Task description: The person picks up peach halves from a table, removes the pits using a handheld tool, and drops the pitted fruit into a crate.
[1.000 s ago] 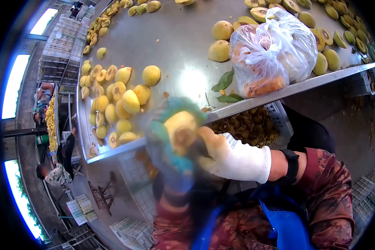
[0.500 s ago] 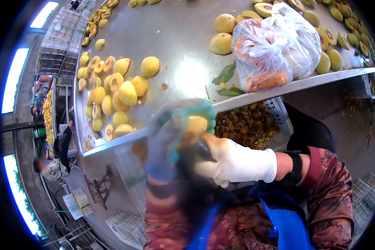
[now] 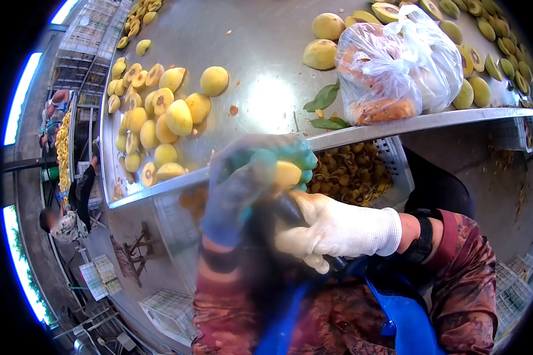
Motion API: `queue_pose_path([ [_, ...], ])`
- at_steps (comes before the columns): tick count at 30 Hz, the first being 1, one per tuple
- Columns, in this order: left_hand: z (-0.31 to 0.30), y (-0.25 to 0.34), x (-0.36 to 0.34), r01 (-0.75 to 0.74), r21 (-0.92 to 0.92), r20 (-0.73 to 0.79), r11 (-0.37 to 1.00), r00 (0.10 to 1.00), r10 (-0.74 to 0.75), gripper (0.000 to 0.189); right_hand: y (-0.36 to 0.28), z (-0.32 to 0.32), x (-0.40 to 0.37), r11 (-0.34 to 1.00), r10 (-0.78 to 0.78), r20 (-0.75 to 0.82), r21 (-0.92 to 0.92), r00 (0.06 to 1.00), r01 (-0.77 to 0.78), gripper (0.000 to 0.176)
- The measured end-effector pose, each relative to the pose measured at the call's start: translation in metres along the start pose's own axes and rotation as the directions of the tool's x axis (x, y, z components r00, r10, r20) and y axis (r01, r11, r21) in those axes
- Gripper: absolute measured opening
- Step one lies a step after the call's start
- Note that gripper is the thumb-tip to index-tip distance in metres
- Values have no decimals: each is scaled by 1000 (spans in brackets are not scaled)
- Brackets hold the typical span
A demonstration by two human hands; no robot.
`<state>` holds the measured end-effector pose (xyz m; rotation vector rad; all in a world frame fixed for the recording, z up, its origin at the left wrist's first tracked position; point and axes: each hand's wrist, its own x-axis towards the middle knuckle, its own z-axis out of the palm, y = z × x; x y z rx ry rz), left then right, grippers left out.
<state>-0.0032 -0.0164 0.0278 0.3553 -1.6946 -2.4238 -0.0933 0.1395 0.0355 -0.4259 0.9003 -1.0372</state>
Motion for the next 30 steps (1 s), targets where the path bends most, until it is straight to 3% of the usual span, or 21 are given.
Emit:
queue_pose_path([
  [6,0,4,0,61,29,46,998,997,-62,24,5,4,0,1000,21,-42,22,999,-20,18],
  [9,-1,-4,2,-3,-53,87,999,996,8,23,-1,0,-4,988,66,102,131,993,-79,18],
  [12,0,-6,2,-3,-127,102,992,995,16,24,7,1,-4,962,-65,144,271,988,24,19],
  [18,-9,-11,-1,-24,-53,136,998,990,31,33,-2,6,-7,994,54,42,93,998,-58,19],
  [21,-13,-13,-3,91,-148,114,985,991,-74,35,6,1,-7,959,17,187,275,982,-68,20],
  [23,-11,-12,-4,90,-172,122,981,990,-69,32,5,0,-12,931,29,241,346,970,-114,20],
  [25,0,-6,-4,-7,-113,130,994,991,21,28,2,-2,-15,905,28,287,399,958,-146,21],
  [30,6,-2,-3,3,-171,75,985,997,10,26,6,-6,-13,819,-37,407,535,913,-206,22],
])
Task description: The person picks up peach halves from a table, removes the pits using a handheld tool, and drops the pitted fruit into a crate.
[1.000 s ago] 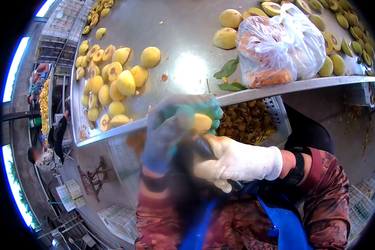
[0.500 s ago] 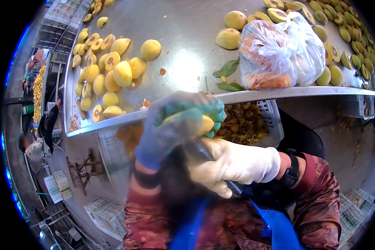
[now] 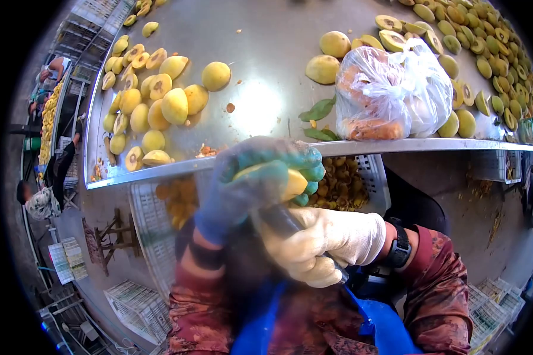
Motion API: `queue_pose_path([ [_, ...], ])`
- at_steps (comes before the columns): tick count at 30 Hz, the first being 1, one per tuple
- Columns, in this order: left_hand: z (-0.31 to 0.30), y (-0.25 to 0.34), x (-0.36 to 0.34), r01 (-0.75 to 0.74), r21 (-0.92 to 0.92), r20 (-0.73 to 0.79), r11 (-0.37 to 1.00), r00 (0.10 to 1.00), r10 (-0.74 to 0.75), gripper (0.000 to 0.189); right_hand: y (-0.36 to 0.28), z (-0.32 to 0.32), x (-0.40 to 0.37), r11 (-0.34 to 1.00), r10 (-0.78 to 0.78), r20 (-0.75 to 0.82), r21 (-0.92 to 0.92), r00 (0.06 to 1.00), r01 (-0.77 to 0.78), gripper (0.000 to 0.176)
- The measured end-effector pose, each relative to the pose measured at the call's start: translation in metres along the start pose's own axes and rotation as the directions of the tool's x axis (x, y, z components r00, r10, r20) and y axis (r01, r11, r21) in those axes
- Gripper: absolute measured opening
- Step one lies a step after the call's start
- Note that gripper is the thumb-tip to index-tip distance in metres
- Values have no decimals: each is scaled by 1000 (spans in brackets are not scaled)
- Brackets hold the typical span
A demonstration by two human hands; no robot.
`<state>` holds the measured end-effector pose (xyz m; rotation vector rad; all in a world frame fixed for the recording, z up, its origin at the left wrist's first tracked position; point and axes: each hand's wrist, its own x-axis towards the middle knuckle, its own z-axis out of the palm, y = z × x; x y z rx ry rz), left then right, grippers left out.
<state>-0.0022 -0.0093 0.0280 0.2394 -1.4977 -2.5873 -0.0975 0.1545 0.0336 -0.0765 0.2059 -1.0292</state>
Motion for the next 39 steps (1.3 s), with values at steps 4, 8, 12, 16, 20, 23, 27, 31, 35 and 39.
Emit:
queue_pose_path([
  [4,11,-7,4,-28,44,-92,999,995,32,62,0,2,1,999,-11,-53,-46,999,9,18],
  [8,14,-9,11,-30,-29,-189,999,982,24,77,-5,13,9,883,-165,-347,-469,923,-19,15],
  [12,16,-11,18,-84,-249,-283,965,959,10,68,9,-18,20,232,-631,-217,-969,744,-86,31],
  [16,5,-6,22,-138,-337,-330,931,944,21,77,3,-17,7,-12,-631,-111,-988,768,-153,33],
  [20,-2,5,18,-231,-172,-467,958,875,127,76,7,-46,0,-505,-470,-354,-643,808,-576,20],
  [23,-21,17,9,-273,-30,-504,961,835,222,76,19,-86,-4,-723,-476,-405,-326,781,-610,20],
  [27,-52,58,-45,-185,596,-473,782,706,528,70,14,-87,-17,-700,-533,-268,-393,803,-596,19],
  [31,-97,109,-107,743,669,-709,-8,641,293,56,11,-67,-25,-693,-523,-110,-523,845,-496,18],
  [35,-122,103,-101,594,666,-401,-451,795,455,67,13,-66,-16,-693,-496,-125,-539,859,-479,22],
  [39,-132,88,-13,360,913,-242,-191,856,457,74,14,-64,-2,-691,-446,-204,-541,871,-480,26],
])
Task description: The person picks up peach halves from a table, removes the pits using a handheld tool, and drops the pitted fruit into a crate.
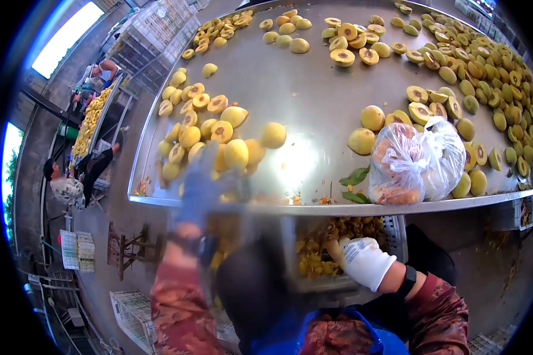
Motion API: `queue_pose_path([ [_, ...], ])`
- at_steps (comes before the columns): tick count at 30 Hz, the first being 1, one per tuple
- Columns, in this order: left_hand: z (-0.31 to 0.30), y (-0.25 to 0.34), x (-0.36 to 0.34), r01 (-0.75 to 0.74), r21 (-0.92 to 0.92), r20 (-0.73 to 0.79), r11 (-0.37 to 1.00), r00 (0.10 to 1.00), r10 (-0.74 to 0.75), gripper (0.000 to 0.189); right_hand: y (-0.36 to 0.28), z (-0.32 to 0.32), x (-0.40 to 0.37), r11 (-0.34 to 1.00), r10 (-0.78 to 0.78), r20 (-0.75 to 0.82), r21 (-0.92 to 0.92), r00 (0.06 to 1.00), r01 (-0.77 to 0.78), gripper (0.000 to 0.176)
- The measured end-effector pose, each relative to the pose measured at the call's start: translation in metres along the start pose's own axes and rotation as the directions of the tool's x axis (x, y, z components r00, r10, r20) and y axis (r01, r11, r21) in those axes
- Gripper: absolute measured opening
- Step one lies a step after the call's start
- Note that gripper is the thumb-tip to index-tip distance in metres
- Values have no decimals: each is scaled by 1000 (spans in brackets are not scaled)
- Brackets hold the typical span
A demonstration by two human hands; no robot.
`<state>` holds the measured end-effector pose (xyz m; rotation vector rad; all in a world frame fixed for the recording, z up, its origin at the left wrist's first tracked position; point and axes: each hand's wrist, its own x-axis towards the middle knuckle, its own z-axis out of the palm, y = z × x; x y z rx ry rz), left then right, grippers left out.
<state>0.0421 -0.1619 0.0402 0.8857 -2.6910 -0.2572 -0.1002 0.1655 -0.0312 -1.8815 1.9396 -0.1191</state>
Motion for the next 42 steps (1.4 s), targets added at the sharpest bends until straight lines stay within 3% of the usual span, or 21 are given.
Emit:
queue_pose_path([
  [3,27,29,40,48,186,175,981,981,-82,78,-2,-4,2,997,-10,-63,80,998,15,23],
  [5,37,28,57,73,266,296,961,943,-153,77,9,10,4,982,-80,-192,155,978,111,22],
  [6,43,14,56,86,143,243,986,963,-119,74,12,17,4,967,-109,-258,194,960,162,21],
  [8,45,-1,53,83,-106,122,991,990,-70,68,1,-7,1,967,-43,-231,233,972,98,20],
  [9,37,1,47,374,-600,297,707,925,-238,53,-3,-22,1,965,-13,-218,252,976,69,21],
  [12,14,20,25,267,-935,226,232,956,-187,42,-8,-42,5,866,43,-203,496,978,65,27],
  [13,22,6,12,224,-971,203,88,959,-197,44,-10,-41,6,826,48,-257,554,965,106,34],
  [15,18,37,-5,271,-934,325,-233,916,-235,48,-11,-40,11,755,12,-380,610,925,240,37],
  [16,17,59,-12,280,-878,388,-389,892,-234,50,-13,-47,11,686,69,-323,702,944,190,38],
  [17,14,81,-21,291,-853,418,-432,878,-234,53,-15,-53,11,607,126,-263,783,957,136,39],
  [19,26,107,-36,324,-794,469,-514,865,-180,61,-19,-57,14,597,211,-309,792,927,128,37],
  [20,32,117,-43,322,-792,456,-518,877,-153,59,-19,-59,15,594,255,-329,795,909,122,36],
  [22,49,126,-45,276,-865,399,-420,885,-241,56,-16,-59,16,615,274,-396,773,877,157,34],
  [24,49,138,-49,266,-898,346,-352,919,-188,54,-11,-46,22,675,270,-515,704,813,222,32],
  [28,53,151,-52,299,-923,350,-244,915,-202,53,-11,-50,23,694,327,-455,710,828,116,29],
  [31,54,152,-56,284,-942,309,-180,942,-134,52,-10,-44,25,723,301,-563,661,769,200,29],
  [35,62,151,-59,192,-979,199,-68,971,-129,44,-10,-45,22,704,320,-478,698,818,133,28],
  [37,77,144,-65,1,-936,-44,353,992,-120,41,-11,-39,23,719,313,-522,677,794,161,28],
  [39,84,139,-69,-168,-779,-211,604,977,-1,43,-11,-39,23,701,296,-509,691,808,178,29],
  [42,78,134,-67,-327,-621,-277,712,942,190,53,-12,-31,23,679,272,-474,711,837,182,31],
])
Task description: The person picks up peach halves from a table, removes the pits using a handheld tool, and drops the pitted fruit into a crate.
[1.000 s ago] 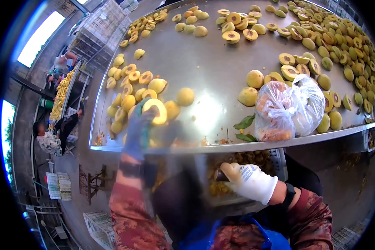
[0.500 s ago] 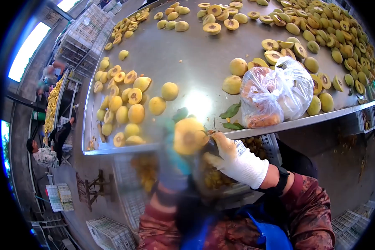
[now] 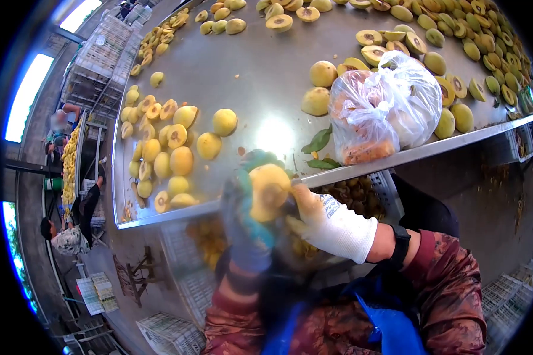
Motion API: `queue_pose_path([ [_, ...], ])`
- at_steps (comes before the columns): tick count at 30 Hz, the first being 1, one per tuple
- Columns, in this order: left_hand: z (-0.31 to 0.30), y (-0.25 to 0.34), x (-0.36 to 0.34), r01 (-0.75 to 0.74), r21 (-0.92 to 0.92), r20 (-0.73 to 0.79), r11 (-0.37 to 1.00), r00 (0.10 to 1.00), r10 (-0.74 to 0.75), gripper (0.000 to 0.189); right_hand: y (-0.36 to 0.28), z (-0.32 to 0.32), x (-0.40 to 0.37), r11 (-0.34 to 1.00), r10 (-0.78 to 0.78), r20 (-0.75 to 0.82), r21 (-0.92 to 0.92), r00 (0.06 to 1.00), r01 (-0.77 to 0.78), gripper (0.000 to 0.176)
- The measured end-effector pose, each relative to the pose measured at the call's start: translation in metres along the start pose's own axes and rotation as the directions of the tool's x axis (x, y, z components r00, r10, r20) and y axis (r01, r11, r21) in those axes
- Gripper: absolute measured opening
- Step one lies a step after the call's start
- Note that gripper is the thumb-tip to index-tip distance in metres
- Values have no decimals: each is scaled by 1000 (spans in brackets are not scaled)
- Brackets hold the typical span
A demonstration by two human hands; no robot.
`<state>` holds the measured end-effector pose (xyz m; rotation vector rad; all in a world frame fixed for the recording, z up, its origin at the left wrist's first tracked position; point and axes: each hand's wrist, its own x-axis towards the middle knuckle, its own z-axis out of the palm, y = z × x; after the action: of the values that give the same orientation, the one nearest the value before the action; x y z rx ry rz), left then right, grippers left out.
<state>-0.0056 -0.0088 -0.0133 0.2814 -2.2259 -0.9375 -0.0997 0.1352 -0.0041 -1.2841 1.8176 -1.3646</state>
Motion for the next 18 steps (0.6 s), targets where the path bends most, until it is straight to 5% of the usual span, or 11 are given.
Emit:
queue_pose_path([
  [6,-12,12,-5,21,12,67,1000,998,-22,61,10,13,-6,998,-69,-25,13,997,69,30],
  [9,-15,17,-9,35,198,67,980,997,-49,61,5,12,-4,993,28,-5,117,1000,-27,25],
  [12,-16,12,-7,-157,225,72,962,987,144,63,10,19,-2,976,49,-4,211,999,-47,22],
  [14,-8,7,6,-341,38,-32,939,939,343,62,11,18,-1,979,28,-10,204,1000,-25,22],
  [16,-10,8,-1,2,-188,-16,982,1000,-5,58,7,13,2,989,8,-5,145,1000,-7,24],
  [18,-9,10,-1,174,-292,2,941,984,-181,53,0,15,2,990,2,-88,141,996,11,25],
])
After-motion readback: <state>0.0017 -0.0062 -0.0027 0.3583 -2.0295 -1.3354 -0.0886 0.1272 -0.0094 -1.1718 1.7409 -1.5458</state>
